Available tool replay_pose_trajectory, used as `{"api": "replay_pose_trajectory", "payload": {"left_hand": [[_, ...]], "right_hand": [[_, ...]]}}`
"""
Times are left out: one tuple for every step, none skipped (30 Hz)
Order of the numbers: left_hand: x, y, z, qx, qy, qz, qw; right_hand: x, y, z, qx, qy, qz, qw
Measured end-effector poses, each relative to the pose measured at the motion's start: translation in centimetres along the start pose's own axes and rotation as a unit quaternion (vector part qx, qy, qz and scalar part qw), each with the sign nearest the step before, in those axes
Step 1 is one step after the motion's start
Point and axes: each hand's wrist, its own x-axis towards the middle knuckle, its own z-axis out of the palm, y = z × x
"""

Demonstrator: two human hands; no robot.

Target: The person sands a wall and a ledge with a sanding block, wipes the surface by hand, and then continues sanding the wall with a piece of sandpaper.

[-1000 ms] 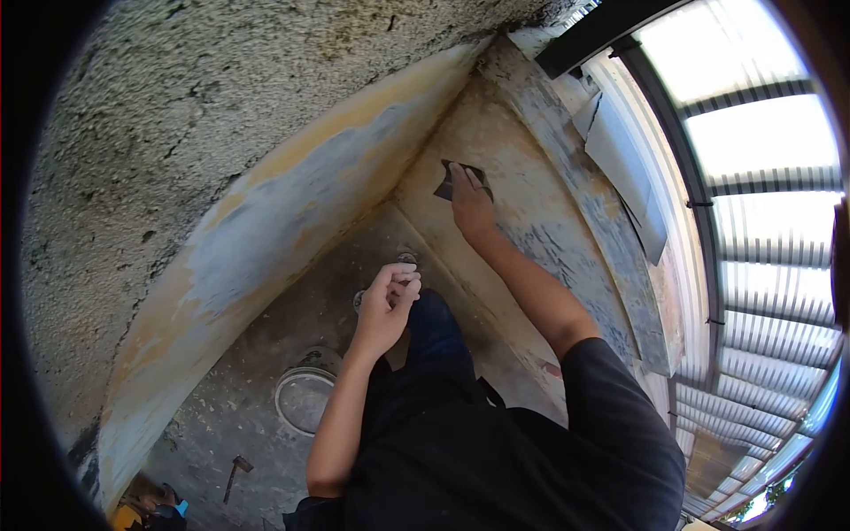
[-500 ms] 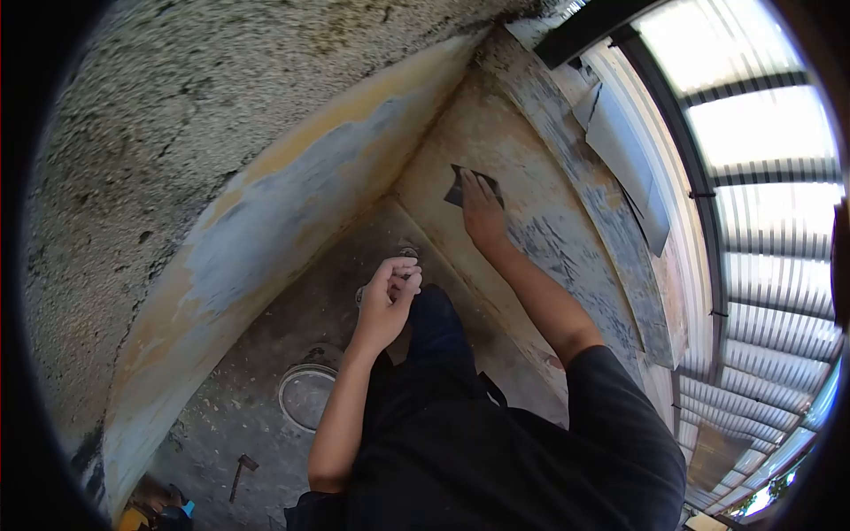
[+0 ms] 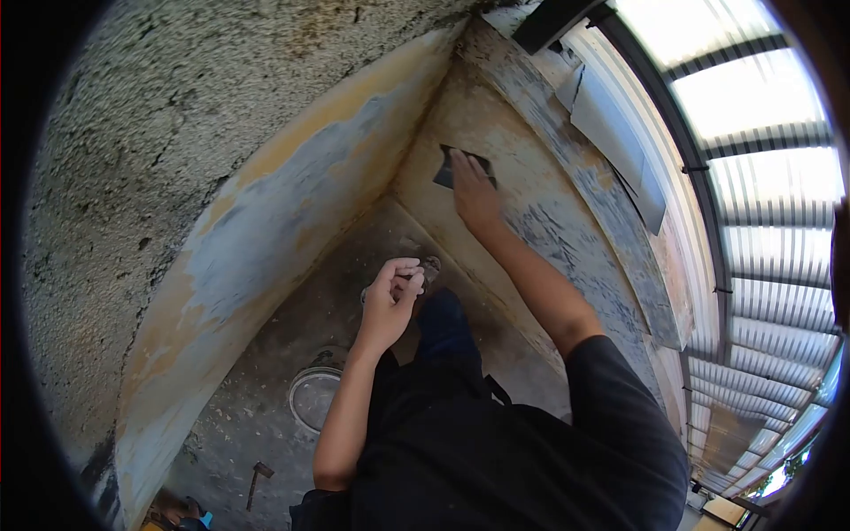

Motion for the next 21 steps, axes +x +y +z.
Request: {"api": "replay_pose_trajectory", "payload": {"left_hand": [[0.2, 0.2, -0.1, 0.005, 0.009, -0.005, 1.0], [0.2, 0.2, -0.1, 0.009, 0.017, -0.013, 1.0], [0.2, 0.3, 0.0, 0.005, 0.016, -0.015, 1.0], [0.1, 0.4, -0.3, 0.001, 0.022, -0.018, 1.0], [0.0, 0.5, -0.6, -0.002, 0.03, -0.021, 0.999], [-0.2, 0.2, -0.8, -0.005, 0.033, -0.019, 0.999], [-0.3, -0.5, -0.9, -0.026, 0.037, -0.016, 0.999], [-0.4, -0.9, -1.1, -0.044, 0.041, -0.013, 0.998], [-0.4, -0.7, -1.3, -0.045, 0.047, -0.011, 0.998], [-0.5, -0.5, -1.3, -0.04, 0.046, -0.012, 0.998], [-0.7, -0.4, -1.3, -0.034, 0.042, -0.014, 0.998], [-0.5, -0.2, -1.5, -0.03, 0.044, -0.01, 0.999], [-0.4, 0.0, -1.6, -0.003, 0.032, -0.01, 0.999], [-0.5, 0.0, -1.6, 0.023, 0.017, -0.013, 1.0], [-0.5, 0.0, -1.6, 0.024, 0.015, -0.014, 0.999], [-0.4, 0.1, -1.6, 0.022, 0.018, -0.016, 0.999], [-0.3, 0.0, -1.6, 0.02, 0.019, -0.018, 0.999], [0.0, -0.2, -1.5, 0.018, 0.013, -0.02, 1.0], [0.0, -0.3, -1.5, 0.011, 0.016, -0.018, 1.0], [0.0, -0.3, -1.6, 0.005, 0.023, -0.016, 1.0], [-0.2, 0.3, -1.4, -0.006, 0.025, -0.024, 0.999]], "right_hand": [[0.9, -0.2, 0.4, -0.014, 0.003, -0.006, 1.0], [0.9, -0.2, 0.5, -0.028, 0.003, -0.013, 1.0], [-0.5, 0.5, -0.4, -0.03, -0.001, -0.014, 0.999], [-3.3, 1.4, -2.1, -0.03, -0.023, -0.001, 0.999], [-6.2, 2.1, -3.7, -0.03, -0.044, 0.011, 0.999], [-9.4, 2.7, -5.0, -0.011, -0.058, 0.03, 0.998], [-11.7, 3.3, -5.9, 0.007, -0.07, 0.048, 0.996], [-12.2, 3.8, -6.2, 0.005, -0.067, 0.042, 0.997], [-12.5, 4.0, -6.3, 0.009, -0.058, 0.035, 0.998], [-12.8, 4.0, -6.0, 0.013, -0.052, 0.031, 0.998], [-12.1, 3.6, -5.0, 0.016, -0.051, 0.033, 0.998], [-9.2, 2.9, -3.6, 0.017, -0.034, 0.012, 0.999], [-6.2, 2.2, -2.1, 0.018, -0.018, -0.008, 1.0], [-3.4, 1.1, -0.7, 0.014, -0.01, -0.012, 1.0], [-0.7, -0.1, 0.8, 0.008, -0.002, -0.016, 1.0], [1.8, -1.2, 2.3, 0.044, 0.012, 0.002, 0.999], [2.7, -1.7, 3.2, 0.078, 0.024, 0.021, 0.996], [1.8, -1.0, 2.6, 0.075, 0.02, 0.025, 0.997], [0.2, -0.3, 1.4, 0.043, 0.015, 0.021, 0.999], [-1.6, 0.2, -0.3, 0.012, 0.012, 0.014, 1.0], [-4.6, 1.1, -1.9, 0.007, -0.008, 0.029, 1.0]]}}
